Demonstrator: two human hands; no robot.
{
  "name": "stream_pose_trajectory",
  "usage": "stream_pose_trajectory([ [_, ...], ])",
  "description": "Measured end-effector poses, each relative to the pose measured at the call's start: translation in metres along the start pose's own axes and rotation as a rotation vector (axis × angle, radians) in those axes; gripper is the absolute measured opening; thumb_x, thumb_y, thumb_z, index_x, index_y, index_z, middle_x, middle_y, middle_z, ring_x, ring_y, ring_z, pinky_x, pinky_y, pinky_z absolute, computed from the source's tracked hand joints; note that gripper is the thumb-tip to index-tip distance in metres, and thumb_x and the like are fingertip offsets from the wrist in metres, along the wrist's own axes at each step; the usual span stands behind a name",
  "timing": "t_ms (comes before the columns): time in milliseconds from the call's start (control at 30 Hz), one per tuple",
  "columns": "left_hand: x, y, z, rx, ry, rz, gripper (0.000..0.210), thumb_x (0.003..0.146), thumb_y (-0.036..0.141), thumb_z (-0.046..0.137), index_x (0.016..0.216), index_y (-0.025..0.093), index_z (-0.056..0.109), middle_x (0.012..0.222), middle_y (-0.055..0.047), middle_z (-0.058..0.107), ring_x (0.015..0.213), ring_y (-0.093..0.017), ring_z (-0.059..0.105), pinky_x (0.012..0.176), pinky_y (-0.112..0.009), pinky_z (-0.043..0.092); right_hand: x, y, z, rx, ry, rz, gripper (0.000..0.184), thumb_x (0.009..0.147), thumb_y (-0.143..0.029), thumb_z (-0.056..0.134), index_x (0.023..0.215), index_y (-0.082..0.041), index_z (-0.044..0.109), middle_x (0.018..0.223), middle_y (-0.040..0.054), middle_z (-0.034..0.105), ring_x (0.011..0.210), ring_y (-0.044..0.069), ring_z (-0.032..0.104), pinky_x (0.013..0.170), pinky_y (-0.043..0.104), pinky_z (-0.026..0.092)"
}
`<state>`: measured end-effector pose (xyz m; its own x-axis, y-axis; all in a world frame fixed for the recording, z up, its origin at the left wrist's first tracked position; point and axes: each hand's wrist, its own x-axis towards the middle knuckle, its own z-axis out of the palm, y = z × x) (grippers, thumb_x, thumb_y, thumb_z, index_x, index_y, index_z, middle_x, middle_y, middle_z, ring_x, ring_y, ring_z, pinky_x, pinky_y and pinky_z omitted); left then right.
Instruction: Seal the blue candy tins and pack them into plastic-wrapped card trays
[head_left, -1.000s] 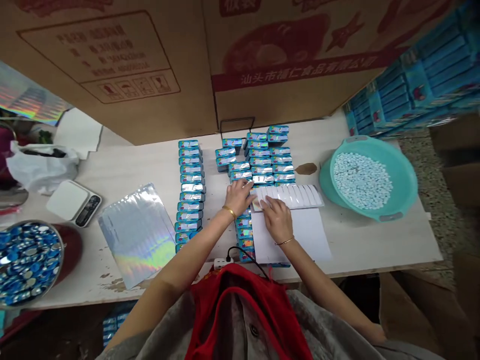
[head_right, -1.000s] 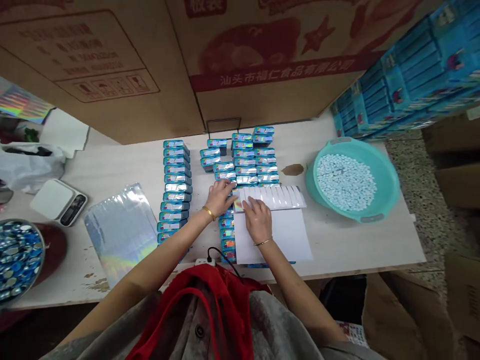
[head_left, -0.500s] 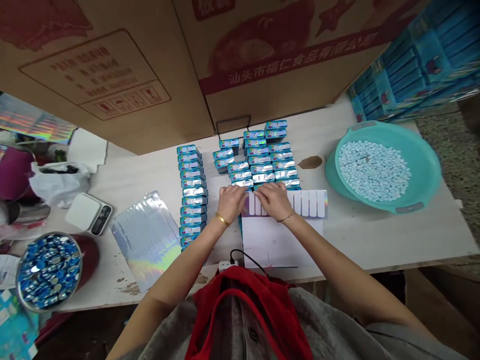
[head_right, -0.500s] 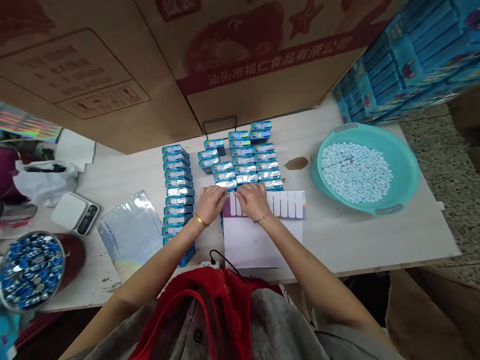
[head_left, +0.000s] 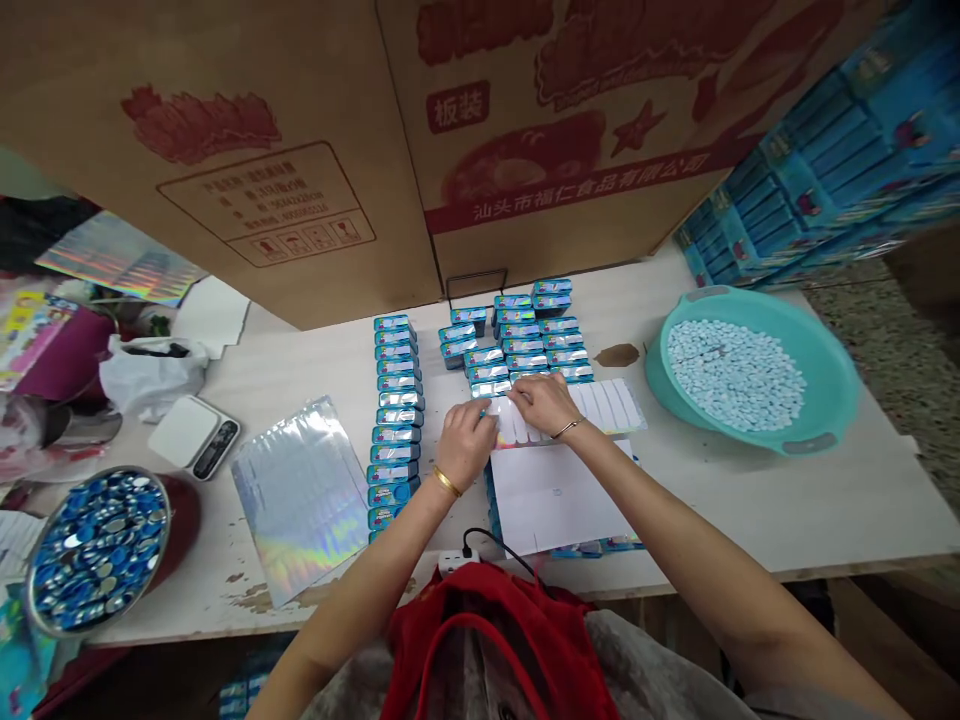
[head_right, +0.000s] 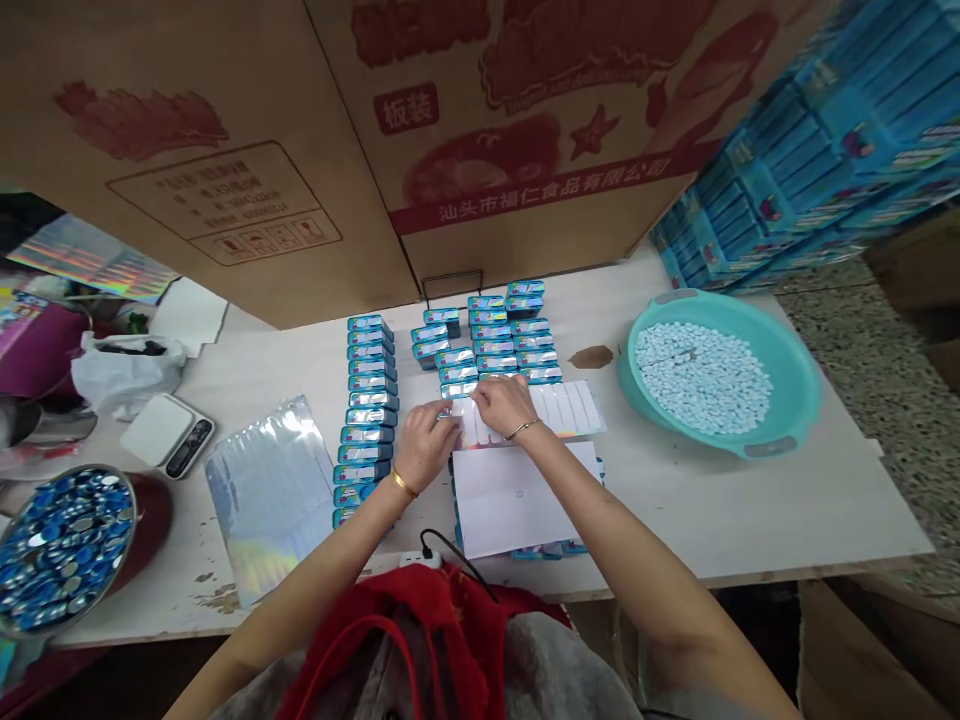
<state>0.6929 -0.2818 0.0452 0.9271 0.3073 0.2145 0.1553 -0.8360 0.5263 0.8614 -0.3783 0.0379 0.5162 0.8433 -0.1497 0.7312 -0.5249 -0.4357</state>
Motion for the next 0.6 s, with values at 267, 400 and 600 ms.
stream_pose_trajectory([
  [267, -0.077, 0.033, -0.065, -0.794, 0.391, -0.820, 0.024, 0.073, 0.035, 0.073, 0.071, 0.018, 0.056, 0.068, 0.002, 0.059, 0.065, -0.011, 0.054, 0.066, -0.025, 0.042, -0.057, -0.049, 0.020, 0.596, 0.250, -0.058, 0.052, 0.094, -0.055, 0.038, 0.122, -0.016, 0.059, 0.104, 0.0114, 0.065, 0.097, 0.023, 0.058, 0.088, 0.039, 0.044],
  [400, -0.127, 0.025, -0.073, -1.002, 0.526, -1.097, 0.035, 0.059, 0.037, 0.081, 0.067, 0.018, 0.053, 0.062, 0.005, 0.056, 0.058, -0.008, 0.050, 0.060, -0.021, 0.039, -0.111, -0.108, 0.063, 1.041, -0.145, 0.126, 0.062, 0.085, -0.069, 0.044, 0.117, -0.018, 0.060, 0.088, 0.0052, 0.067, 0.078, 0.018, 0.061, 0.072, 0.032, 0.049],
  [600, -0.187, 0.017, -0.056, -1.018, 0.560, -1.252, 0.034, 0.055, 0.036, 0.081, 0.067, 0.017, 0.056, 0.061, 0.005, 0.056, 0.060, -0.008, 0.050, 0.064, -0.022, 0.039, -0.144, -0.139, 0.107, 1.167, -0.403, 0.224, 0.049, 0.074, -0.068, 0.057, 0.065, -0.020, 0.057, 0.060, -0.0002, 0.060, 0.058, 0.013, 0.054, 0.063, 0.028, 0.045],
])
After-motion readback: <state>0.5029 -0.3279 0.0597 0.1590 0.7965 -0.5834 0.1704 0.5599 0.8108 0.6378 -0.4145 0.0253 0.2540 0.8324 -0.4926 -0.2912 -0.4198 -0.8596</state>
